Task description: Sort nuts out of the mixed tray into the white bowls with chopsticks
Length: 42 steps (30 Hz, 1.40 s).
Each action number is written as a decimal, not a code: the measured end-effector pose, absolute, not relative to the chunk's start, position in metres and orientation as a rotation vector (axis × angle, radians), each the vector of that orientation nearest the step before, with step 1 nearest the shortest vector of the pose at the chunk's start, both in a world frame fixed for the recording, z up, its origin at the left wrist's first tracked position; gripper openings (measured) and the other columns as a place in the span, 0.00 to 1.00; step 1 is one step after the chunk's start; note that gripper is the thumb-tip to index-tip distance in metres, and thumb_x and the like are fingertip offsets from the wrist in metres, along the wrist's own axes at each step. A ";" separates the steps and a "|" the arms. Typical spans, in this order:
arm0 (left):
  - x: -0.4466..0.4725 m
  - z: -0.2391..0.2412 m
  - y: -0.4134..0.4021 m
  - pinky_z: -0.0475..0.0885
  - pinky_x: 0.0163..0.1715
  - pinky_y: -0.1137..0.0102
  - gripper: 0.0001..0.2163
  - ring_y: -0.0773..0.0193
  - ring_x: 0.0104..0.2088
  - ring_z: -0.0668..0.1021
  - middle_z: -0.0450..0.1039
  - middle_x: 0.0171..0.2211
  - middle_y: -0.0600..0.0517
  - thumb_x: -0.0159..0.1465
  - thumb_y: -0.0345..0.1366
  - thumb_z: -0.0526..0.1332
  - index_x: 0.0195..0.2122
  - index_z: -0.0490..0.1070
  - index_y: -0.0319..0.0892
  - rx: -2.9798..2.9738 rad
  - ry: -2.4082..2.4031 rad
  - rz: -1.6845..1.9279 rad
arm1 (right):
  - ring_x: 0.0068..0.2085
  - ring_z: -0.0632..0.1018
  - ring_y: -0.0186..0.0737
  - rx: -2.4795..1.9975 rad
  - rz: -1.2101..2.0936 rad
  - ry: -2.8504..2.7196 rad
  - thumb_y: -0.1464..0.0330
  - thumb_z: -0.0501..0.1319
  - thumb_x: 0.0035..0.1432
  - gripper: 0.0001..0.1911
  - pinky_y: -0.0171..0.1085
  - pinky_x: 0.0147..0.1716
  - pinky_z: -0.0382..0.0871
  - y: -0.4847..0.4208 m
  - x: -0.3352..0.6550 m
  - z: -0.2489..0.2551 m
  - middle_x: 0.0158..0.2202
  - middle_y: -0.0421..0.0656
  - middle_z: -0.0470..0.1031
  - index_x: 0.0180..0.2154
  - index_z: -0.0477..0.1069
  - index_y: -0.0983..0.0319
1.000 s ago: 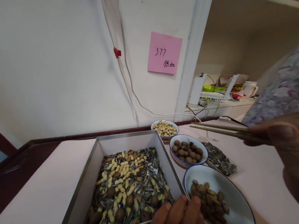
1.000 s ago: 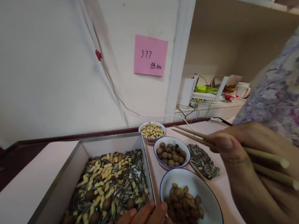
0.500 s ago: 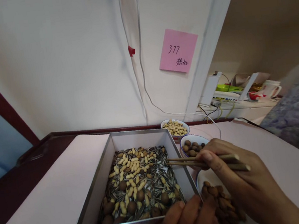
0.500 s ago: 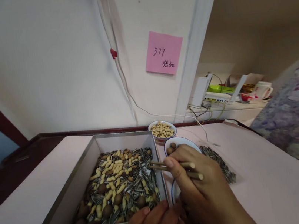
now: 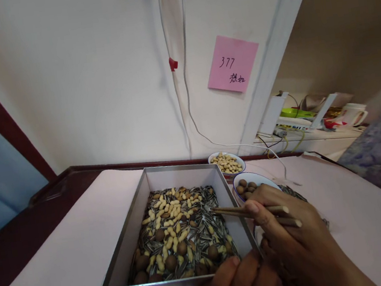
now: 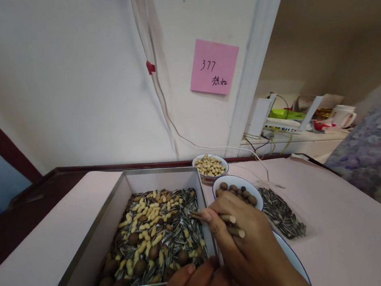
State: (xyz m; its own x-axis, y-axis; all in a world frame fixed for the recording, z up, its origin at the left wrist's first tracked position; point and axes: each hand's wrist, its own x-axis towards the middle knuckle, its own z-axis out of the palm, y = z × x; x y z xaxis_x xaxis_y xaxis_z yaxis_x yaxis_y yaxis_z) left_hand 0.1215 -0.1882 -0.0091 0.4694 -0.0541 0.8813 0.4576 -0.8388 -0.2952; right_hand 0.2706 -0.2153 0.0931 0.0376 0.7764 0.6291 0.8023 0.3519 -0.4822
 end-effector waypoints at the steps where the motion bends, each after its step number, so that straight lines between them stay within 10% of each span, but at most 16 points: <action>1: 0.121 -0.010 -0.188 0.68 0.45 0.72 0.16 0.74 0.47 0.78 0.83 0.48 0.68 0.78 0.35 0.55 0.42 0.83 0.58 -2.222 -0.334 -1.355 | 0.27 0.74 0.28 -1.414 -0.039 -1.712 0.67 0.56 0.74 0.18 0.28 0.28 0.66 -0.216 0.272 0.094 0.26 0.35 0.71 0.28 0.69 0.58; 42: 0.121 -0.027 -0.186 0.67 0.52 0.71 0.10 0.70 0.55 0.77 0.79 0.58 0.63 0.75 0.42 0.60 0.41 0.82 0.55 -2.163 -0.333 -1.329 | 0.28 0.75 0.31 -1.369 0.002 -1.700 0.68 0.56 0.74 0.17 0.32 0.30 0.68 -0.222 0.272 0.095 0.26 0.36 0.70 0.29 0.69 0.58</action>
State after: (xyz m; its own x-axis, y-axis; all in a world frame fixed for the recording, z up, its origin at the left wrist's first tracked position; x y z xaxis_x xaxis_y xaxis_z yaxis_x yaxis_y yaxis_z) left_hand 0.1208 -0.1862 -0.0275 0.4746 -0.0829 0.8763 0.4867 -0.8048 -0.3398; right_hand 0.2722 -0.2223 0.0947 0.0448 0.7700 0.6365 0.7684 0.3806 -0.5145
